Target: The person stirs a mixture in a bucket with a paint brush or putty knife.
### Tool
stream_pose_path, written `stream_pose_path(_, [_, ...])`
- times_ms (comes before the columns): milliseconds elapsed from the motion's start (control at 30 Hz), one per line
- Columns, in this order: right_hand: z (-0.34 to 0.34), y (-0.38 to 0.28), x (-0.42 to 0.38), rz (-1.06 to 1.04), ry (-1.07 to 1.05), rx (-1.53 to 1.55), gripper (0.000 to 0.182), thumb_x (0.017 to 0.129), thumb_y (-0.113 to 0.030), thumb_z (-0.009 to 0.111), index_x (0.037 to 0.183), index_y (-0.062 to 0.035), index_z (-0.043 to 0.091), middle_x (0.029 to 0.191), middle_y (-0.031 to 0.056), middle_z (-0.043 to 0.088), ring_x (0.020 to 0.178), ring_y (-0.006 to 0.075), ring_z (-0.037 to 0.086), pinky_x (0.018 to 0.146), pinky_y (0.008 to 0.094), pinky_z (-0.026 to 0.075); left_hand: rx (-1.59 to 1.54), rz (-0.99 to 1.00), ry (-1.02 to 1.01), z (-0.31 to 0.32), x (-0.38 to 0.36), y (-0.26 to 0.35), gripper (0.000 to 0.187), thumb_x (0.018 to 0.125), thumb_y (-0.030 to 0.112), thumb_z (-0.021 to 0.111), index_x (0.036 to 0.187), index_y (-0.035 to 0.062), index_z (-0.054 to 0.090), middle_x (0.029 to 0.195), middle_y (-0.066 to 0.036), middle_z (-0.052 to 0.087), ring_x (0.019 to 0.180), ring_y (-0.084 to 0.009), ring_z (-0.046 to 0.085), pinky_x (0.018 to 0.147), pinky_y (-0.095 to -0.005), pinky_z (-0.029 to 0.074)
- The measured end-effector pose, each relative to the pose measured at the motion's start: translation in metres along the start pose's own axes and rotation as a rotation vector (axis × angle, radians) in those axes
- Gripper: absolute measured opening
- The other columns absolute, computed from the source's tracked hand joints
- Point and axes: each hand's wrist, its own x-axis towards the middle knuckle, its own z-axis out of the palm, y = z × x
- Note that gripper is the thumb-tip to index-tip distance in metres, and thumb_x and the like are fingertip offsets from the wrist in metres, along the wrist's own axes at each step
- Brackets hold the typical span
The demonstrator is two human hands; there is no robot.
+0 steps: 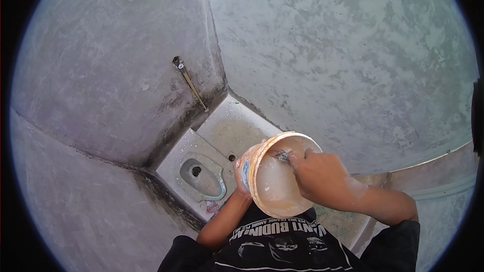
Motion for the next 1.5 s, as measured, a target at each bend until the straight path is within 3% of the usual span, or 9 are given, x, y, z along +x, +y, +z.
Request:
stream_pose_path(133, [0.011,-0.01,0.008,-0.084,-0.074,-0.085,0.037,0.077,-0.011,0.06,0.11,0.004,0.053,0.071,0.0147,0.064,0.066,0.0305,0.065,0.055,0.0384,0.05,0.101,-0.019,0.152,-0.093,0.006,-0.015,0.072,0.086,0.058,0.04,0.135,0.0045,0.042,0.132,-0.016,0.049,0.118,-0.0295,0.051,0.101,-0.0437,0.041])
stream_pose_path(367, [0.005,0.003,0.014,-0.07,-0.203,0.08,0.036,0.076,-0.006,0.059,0.11,0.004,0.055,0.071,0.018,0.063,0.07,0.034,0.065,0.063,0.0412,0.052,0.054,0.138,0.076,0.031,-0.001,0.003,0.071,0.088,0.059,0.037,0.136,0.0054,0.04,0.133,-0.018,0.048,0.12,-0.0329,0.049,0.101,-0.0471,0.041])
stream_pose_path(600, [0.026,0.017,0.02,-0.129,-0.335,0.453,0.026,0.08,-0.015,0.064,0.098,0.0018,0.058,0.072,0.0225,0.062,0.071,0.0374,0.063,0.065,0.0449,0.05,0.081,0.153,0.136,0.01,-0.003,-0.005,0.073,0.089,0.061,0.033,0.136,0.0059,0.04,0.134,-0.018,0.047,0.121,-0.0324,0.047,0.104,-0.0469,0.037])
stream_pose_path(700, [0.031,0.02,0.026,-0.149,-0.267,0.636,0.026,0.083,-0.022,0.065,0.094,0.0005,0.057,0.071,0.0189,0.063,0.065,0.0295,0.063,0.06,0.0374,0.048,0.004,0.128,0.119,0.003,-0.002,-0.004,0.071,0.09,0.06,0.032,0.135,0.0063,0.041,0.133,-0.017,0.048,0.119,-0.0319,0.048,0.103,-0.0466,0.037])
stream_pose_path(800, [0.005,0.02,0.024,0.211,-0.495,0.893,0.024,0.084,-0.022,0.067,0.09,-0.0008,0.055,0.074,0.0128,0.063,0.062,0.0186,0.06,0.056,0.0299,0.045,0.07,0.11,0.138,-0.108,0.012,-0.012,0.07,0.09,0.06,0.032,0.134,0.0066,0.042,0.132,-0.016,0.049,0.118,-0.0321,0.049,0.103,-0.0473,0.037])
stream_pose_path(867, [0.004,0.03,0.012,0.147,-0.248,1.039,0.025,0.084,-0.02,0.065,0.088,0.0015,0.052,0.063,0.013,0.055,0.058,0.0152,0.059,0.053,0.03,0.044,0.003,0.081,0.154,-0.139,0.019,-0.012,0.07,0.09,0.06,0.033,0.134,0.0067,0.043,0.131,-0.016,0.049,0.117,-0.032,0.049,0.102,-0.0475,0.038])
stream_pose_path(1000, [-0.017,0.029,-0.012,0.003,-0.034,0.844,0.025,0.084,-0.017,0.064,0.095,0.0016,0.053,0.059,0.0146,0.054,0.053,0.019,0.058,0.052,0.0314,0.043,-0.065,0.148,0.025,-0.01,-0.001,0.008,0.069,0.09,0.06,0.035,0.134,0.0072,0.043,0.131,-0.016,0.049,0.117,-0.0318,0.049,0.101,-0.0473,0.039])
stream_pose_path(1433, [0.003,0.004,-0.002,0.093,0.063,0.093,0.028,0.082,-0.019,0.062,0.104,-0.0014,0.06,0.077,0.0177,0.065,0.066,0.0317,0.065,0.058,0.0379,0.05,0.068,0.025,0.146,-0.104,0.019,-0.002,0.07,0.088,0.06,0.039,0.134,0.0065,0.043,0.128,-0.015,0.051,0.114,-0.0303,0.053,0.099,-0.045,0.044])
stream_pose_path(1500, [0.014,-0.001,0.006,0.094,0.032,-0.038,0.029,0.083,-0.022,0.06,0.104,-0.0015,0.061,0.076,0.0192,0.065,0.069,0.0344,0.065,0.06,0.04,0.051,0.058,0.109,0.123,-0.014,0.007,0.004,0.07,0.088,0.06,0.039,0.134,0.0063,0.043,0.129,-0.015,0.051,0.115,-0.0303,0.053,0.099,-0.0448,0.043])
